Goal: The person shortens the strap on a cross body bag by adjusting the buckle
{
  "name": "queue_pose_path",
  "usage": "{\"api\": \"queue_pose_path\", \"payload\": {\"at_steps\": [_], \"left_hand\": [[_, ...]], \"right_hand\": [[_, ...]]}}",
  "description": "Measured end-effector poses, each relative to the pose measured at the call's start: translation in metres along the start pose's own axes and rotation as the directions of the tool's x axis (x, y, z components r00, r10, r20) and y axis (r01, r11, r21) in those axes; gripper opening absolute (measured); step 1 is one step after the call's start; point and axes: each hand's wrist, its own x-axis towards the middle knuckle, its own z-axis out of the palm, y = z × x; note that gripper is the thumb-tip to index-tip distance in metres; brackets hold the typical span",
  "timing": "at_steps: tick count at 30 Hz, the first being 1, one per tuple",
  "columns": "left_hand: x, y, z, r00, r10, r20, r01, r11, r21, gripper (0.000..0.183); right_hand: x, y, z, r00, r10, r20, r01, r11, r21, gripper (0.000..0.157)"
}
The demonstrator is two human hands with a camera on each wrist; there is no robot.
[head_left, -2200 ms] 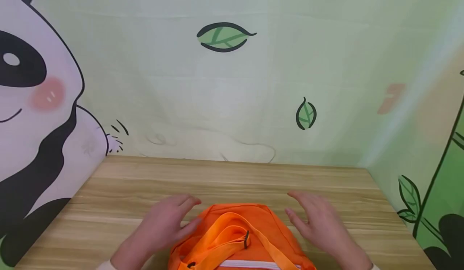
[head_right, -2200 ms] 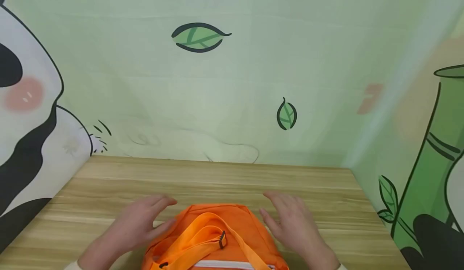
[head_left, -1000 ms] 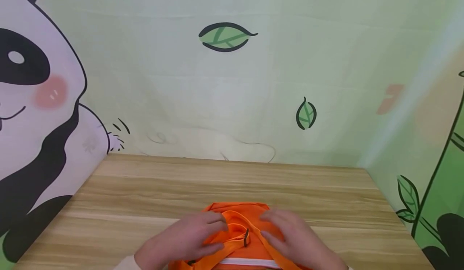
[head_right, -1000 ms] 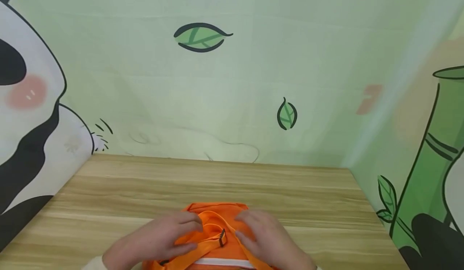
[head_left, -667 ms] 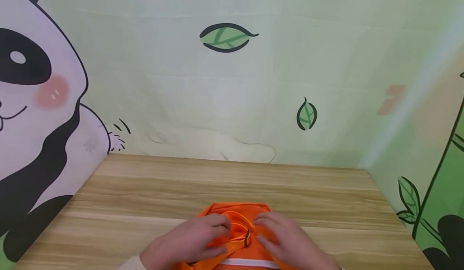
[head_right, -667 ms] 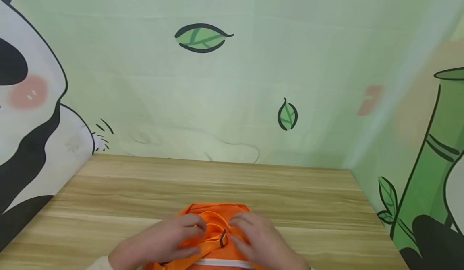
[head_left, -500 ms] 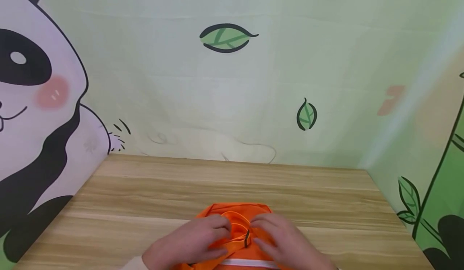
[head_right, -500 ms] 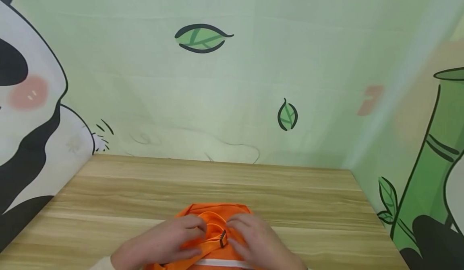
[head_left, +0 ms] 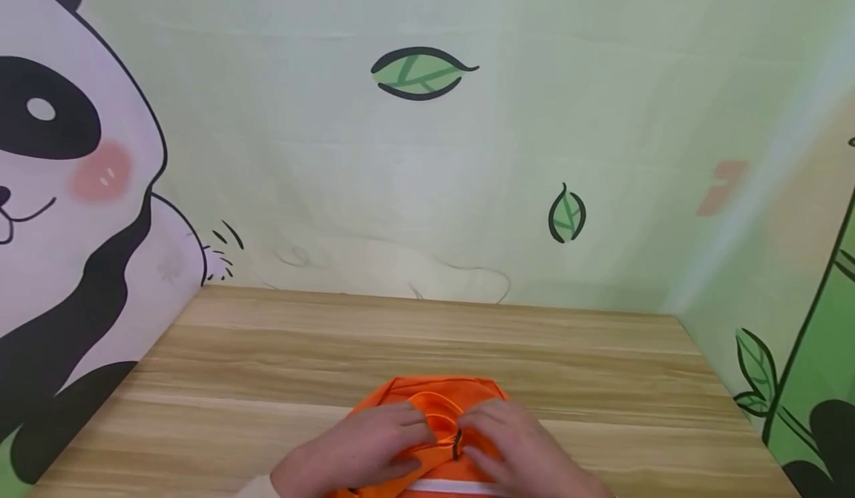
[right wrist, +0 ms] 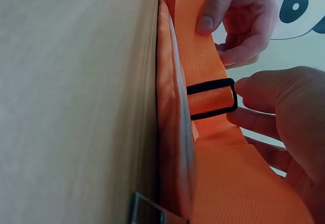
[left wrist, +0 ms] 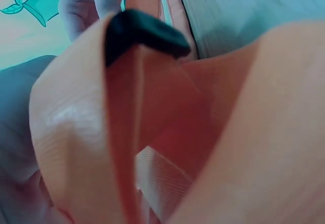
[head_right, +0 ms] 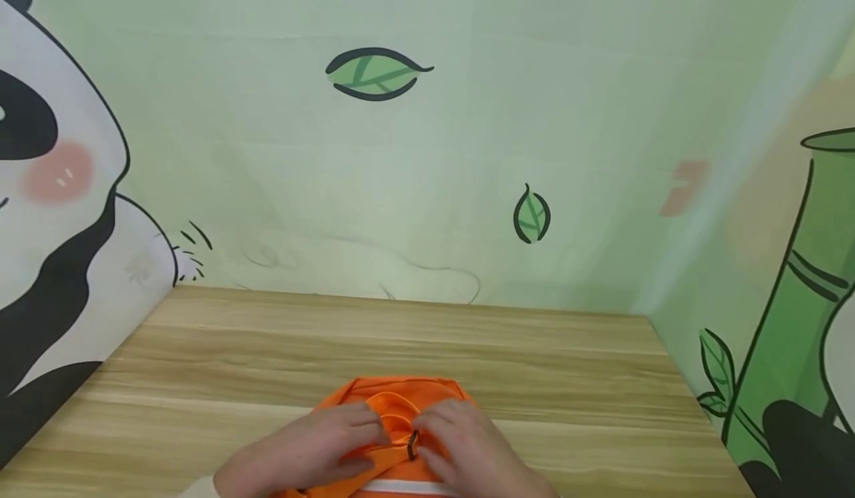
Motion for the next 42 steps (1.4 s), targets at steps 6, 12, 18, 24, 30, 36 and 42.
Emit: {"api": "queue_pose_path", "payload": {"at_steps": [6,12,18,24,30,36,42], "left_hand": [[0.0,-0.001,0.006,0.999,0.025,-0.04,-0.024,1.0,0.017,0.026],[-0.001,0.0,0.006,0.998,0.009,-0.063,-0.01,1.0,-0.018,0.027],[-0.004,0.004,-0.001,0.997,-0.02,-0.07,0.013,0.994,-0.106,0.029],[-0.005,0.007,-0.012,0.994,-0.111,0.009,0.108,0.945,-0.308,0.027],[-0.006,0.007,-0.023,0.989,-0.147,0.033,0.146,0.888,-0.436,0.027],[-0.008,0.008,-0.033,0.982,-0.179,0.057,0.182,0.838,-0.515,0.031],[-0.01,0.007,-0.037,0.983,-0.18,0.045,0.175,0.819,-0.546,0.034]], "right_hand": [[-0.001,0.0,0.0,0.999,0.03,0.044,-0.031,0.999,0.029,0.029],[-0.002,-0.001,-0.003,1.0,0.005,0.021,-0.006,1.0,0.03,0.028],[-0.001,0.002,-0.002,0.985,-0.117,-0.123,0.116,0.993,-0.017,0.03],[-0.001,0.001,-0.007,0.994,-0.055,-0.096,0.062,0.996,0.068,0.034],[-0.002,-0.001,-0.014,1.0,0.009,-0.007,-0.007,0.974,0.228,0.044],[-0.003,-0.003,-0.021,0.996,0.051,0.078,-0.076,0.925,0.372,0.051],[-0.002,-0.004,-0.022,0.999,-0.039,0.01,0.031,0.892,0.45,0.054]]}}
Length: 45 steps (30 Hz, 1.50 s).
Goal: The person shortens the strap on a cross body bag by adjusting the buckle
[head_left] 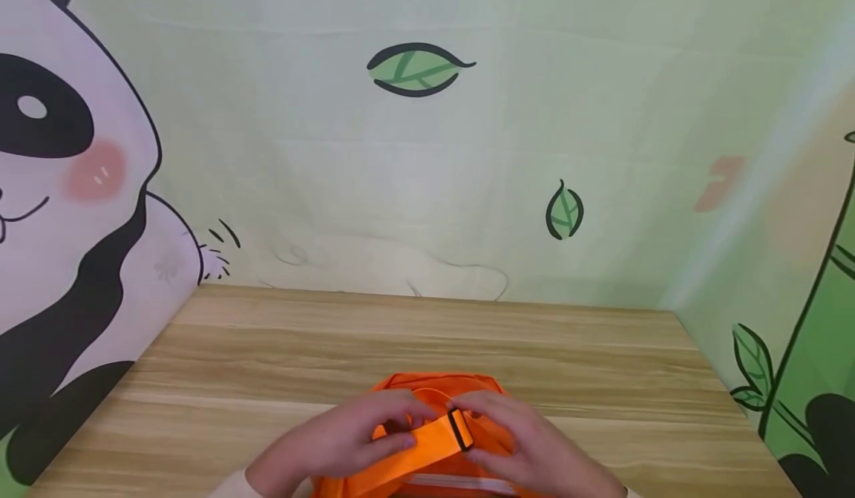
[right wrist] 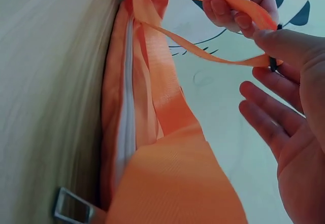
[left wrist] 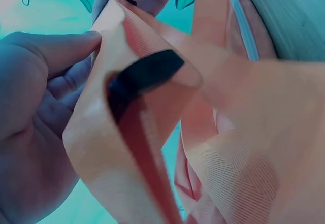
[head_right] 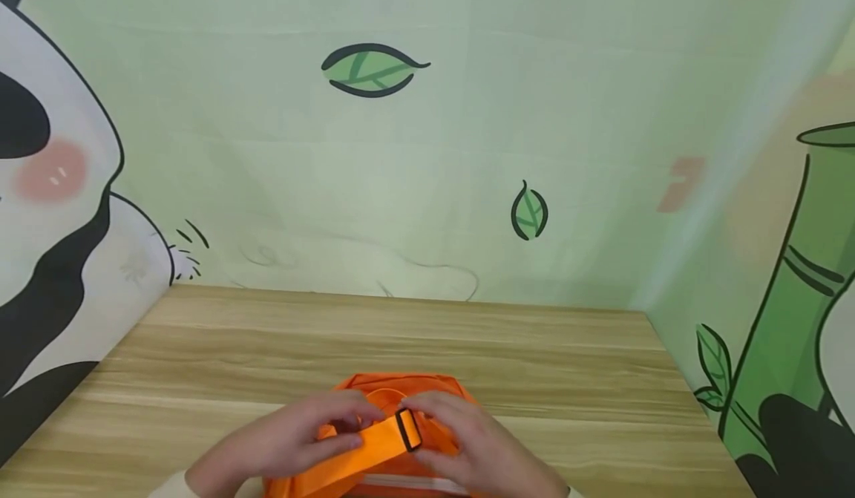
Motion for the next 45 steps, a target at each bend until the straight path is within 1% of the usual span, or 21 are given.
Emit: {"api": "queue_pose_path", "payload": {"at_steps": [3,6,9,12,15,20,25,29,32,35,38,41,45], "left_hand": [[0.0,0.0,-0.002,1.0,0.005,0.004,-0.005,0.998,-0.056,0.033],[0.001,-0.001,-0.003,1.0,0.02,0.007,-0.019,0.992,-0.126,0.032],[0.002,-0.001,-0.004,1.0,0.02,0.009,-0.017,0.981,-0.194,0.031],[0.002,0.001,-0.005,1.0,-0.009,0.015,0.013,0.969,-0.248,0.033],[0.003,0.004,-0.005,0.999,-0.039,0.017,0.042,0.96,-0.277,0.036],[0.005,0.011,-0.002,0.998,-0.065,-0.013,0.06,0.965,-0.257,0.04],[0.008,0.017,0.004,0.992,-0.111,-0.066,0.094,0.971,-0.22,0.043],[0.012,0.022,0.005,0.984,-0.146,-0.103,0.126,0.975,-0.182,0.046],[0.013,0.025,0.005,0.98,-0.167,-0.107,0.146,0.973,-0.179,0.049],[0.014,0.028,0.005,0.979,-0.173,-0.104,0.15,0.968,-0.201,0.051],[0.015,0.03,0.006,0.979,-0.17,-0.113,0.143,0.965,-0.218,0.053],[0.016,0.032,0.007,0.977,-0.167,-0.133,0.135,0.965,-0.223,0.05],[0.016,0.035,0.008,0.97,-0.18,-0.161,0.146,0.968,-0.203,0.04]], "right_hand": [[0.0,0.001,-0.001,0.996,-0.083,-0.029,0.084,0.996,0.022,0.049],[-0.001,0.001,-0.001,0.995,-0.089,-0.036,0.092,0.994,0.065,0.045],[-0.002,0.0,-0.001,0.997,-0.068,-0.043,0.072,0.99,0.121,0.045],[-0.001,-0.001,-0.001,0.995,-0.081,-0.066,0.088,0.99,0.113,0.046],[0.0,-0.002,-0.001,0.992,-0.091,-0.084,0.099,0.99,0.097,0.046],[0.001,-0.005,0.0,0.992,-0.085,-0.093,0.094,0.991,0.097,0.045],[0.003,-0.008,0.001,0.991,-0.078,-0.112,0.088,0.992,0.089,0.046],[0.006,-0.007,0.002,0.981,-0.13,-0.142,0.144,0.985,0.095,0.048],[0.009,-0.006,0.002,0.97,-0.184,-0.16,0.205,0.971,0.126,0.049],[0.01,-0.007,0.002,0.963,-0.207,-0.173,0.235,0.958,0.162,0.049],[0.011,-0.008,0.003,0.96,-0.21,-0.188,0.244,0.952,0.185,0.049],[0.011,-0.01,0.003,0.958,-0.202,-0.205,0.242,0.951,0.193,0.049],[0.011,-0.011,0.003,0.955,-0.186,-0.229,0.231,0.955,0.187,0.05]]}}
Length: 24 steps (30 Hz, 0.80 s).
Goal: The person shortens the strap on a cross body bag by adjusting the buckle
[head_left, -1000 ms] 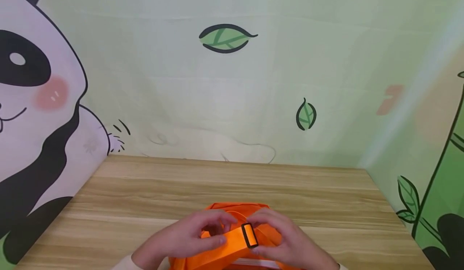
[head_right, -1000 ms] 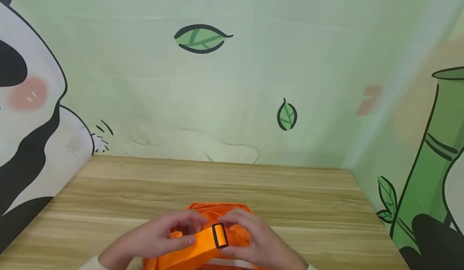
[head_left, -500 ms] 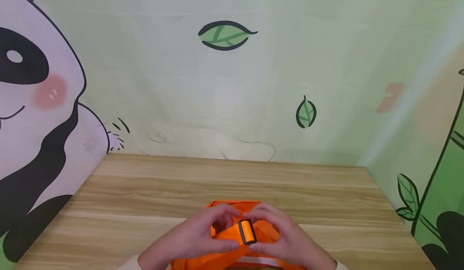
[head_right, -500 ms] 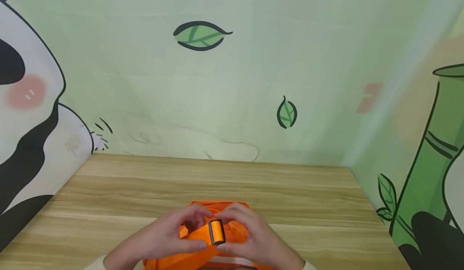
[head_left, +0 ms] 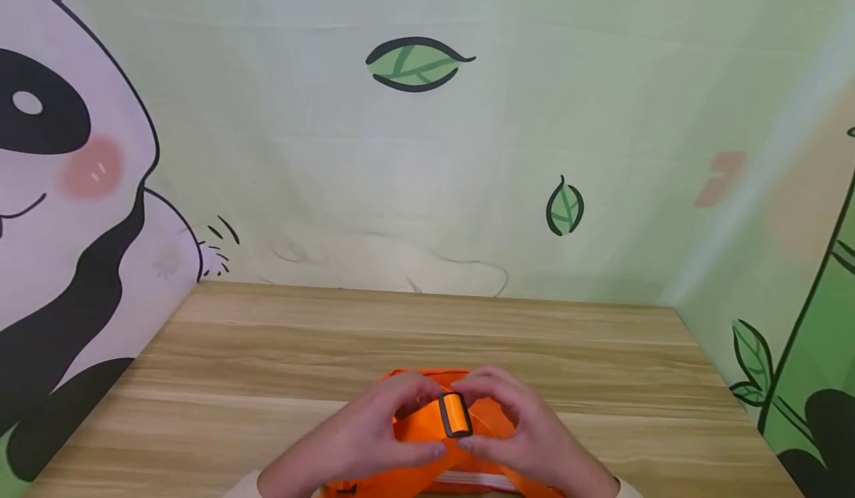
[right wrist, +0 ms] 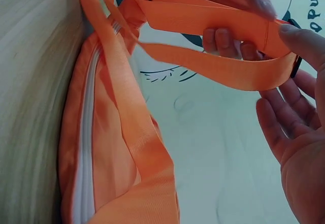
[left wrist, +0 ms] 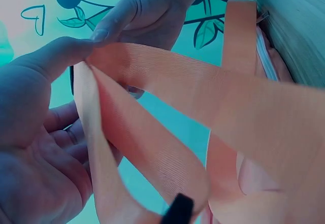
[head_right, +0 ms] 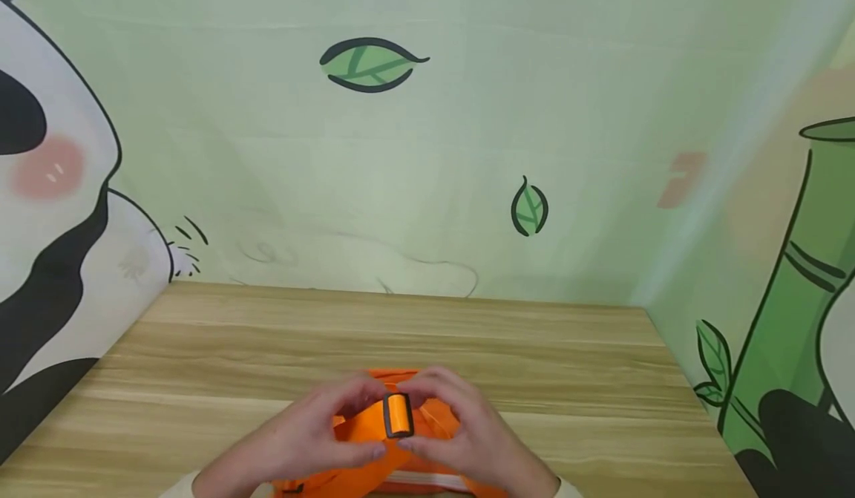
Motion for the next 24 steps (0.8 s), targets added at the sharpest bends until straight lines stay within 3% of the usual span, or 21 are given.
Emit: {"api": "queue_pose_path", "payload": {"at_steps": [9,14,17,24], "left_hand": [[-0.0038,0.0038,-0.0025,0.997,0.057,-0.046,-0.058,0.998,-0.026,0.029],[-0.0051,0.0047,-0.0078,0.998,0.042,-0.056,-0.046,0.997,-0.064,0.033],[-0.0052,0.0053,-0.0092,0.996,0.067,-0.057,-0.072,0.995,-0.075,0.038],[-0.0046,0.0043,-0.0038,0.993,0.077,-0.084,-0.086,0.991,-0.106,0.047]], "right_hand": [[-0.0003,-0.0002,-0.0062,0.999,0.05,-0.022,-0.05,0.999,-0.008,0.049],[-0.0002,-0.0017,-0.0077,0.998,0.058,-0.035,-0.058,0.998,0.021,0.042],[0.0007,-0.0046,-0.0079,0.996,0.069,-0.053,-0.068,0.997,0.026,0.039],[0.0025,-0.0089,-0.0066,0.995,0.074,-0.068,-0.074,0.997,-0.001,0.039]]}}
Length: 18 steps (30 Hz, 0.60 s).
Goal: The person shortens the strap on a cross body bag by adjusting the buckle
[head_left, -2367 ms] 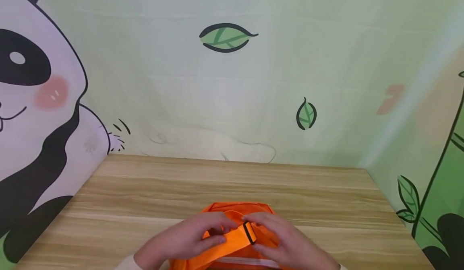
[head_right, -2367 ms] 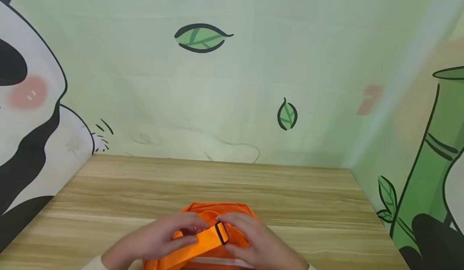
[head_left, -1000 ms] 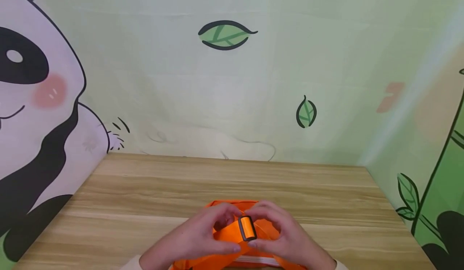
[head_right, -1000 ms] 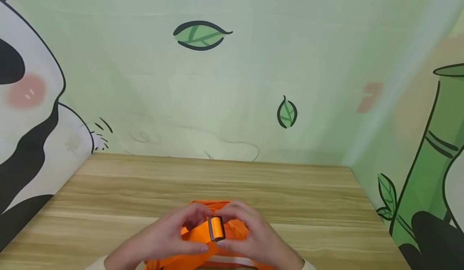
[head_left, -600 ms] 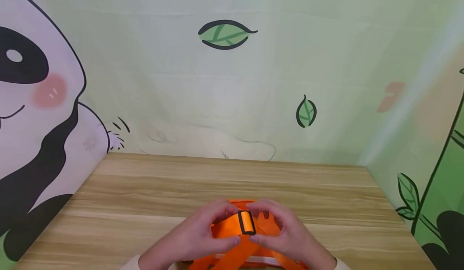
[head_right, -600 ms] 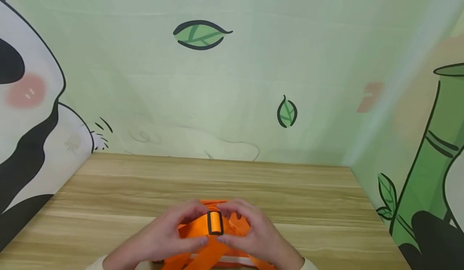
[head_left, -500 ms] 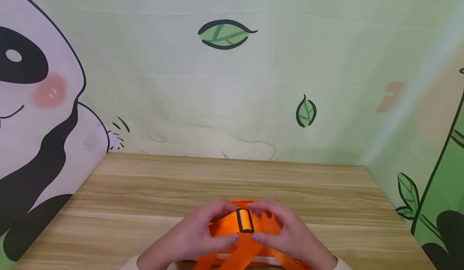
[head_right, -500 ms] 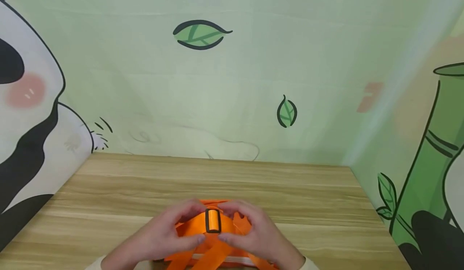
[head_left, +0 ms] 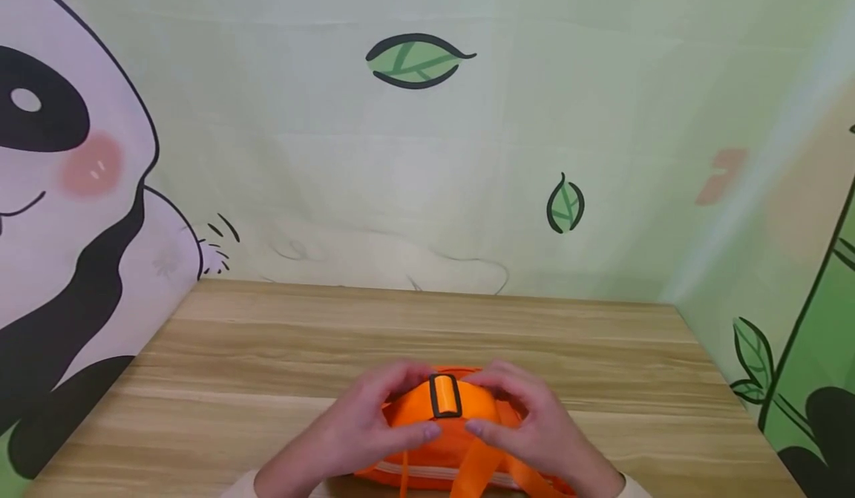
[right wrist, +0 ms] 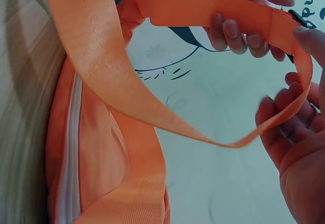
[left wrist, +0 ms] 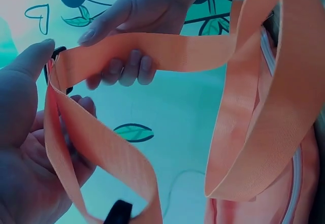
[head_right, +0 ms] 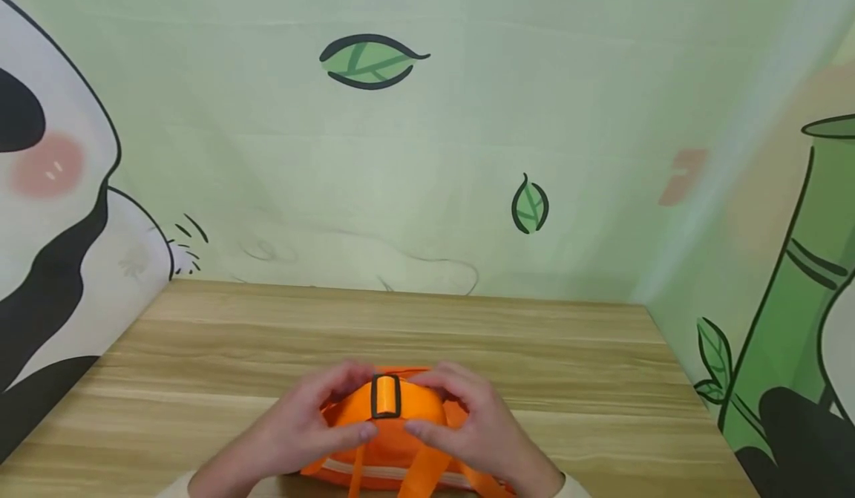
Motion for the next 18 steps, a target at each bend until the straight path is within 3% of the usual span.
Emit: {"api": "queue_pose_path", "payload": {"at_steps": [5,11,18], "left_hand": [[0.0009,-0.001,0.0048,0.997,0.059,-0.045,-0.058,0.998,0.034,0.043],[0.0019,-0.0027,0.0063,0.994,0.085,-0.064,-0.083,0.996,0.044,0.042],[0.0019,-0.007,0.0103,0.981,0.17,-0.092,-0.167,0.985,0.047,0.041]], "right_hand": [[-0.0005,0.0001,0.0003,1.0,-0.024,-0.008,0.024,0.999,-0.033,0.039],[0.0005,0.0002,0.0022,0.998,-0.058,-0.018,0.057,0.996,-0.062,0.04],[0.0037,0.0014,0.0068,0.993,-0.12,-0.015,0.119,0.991,-0.055,0.044]]}}
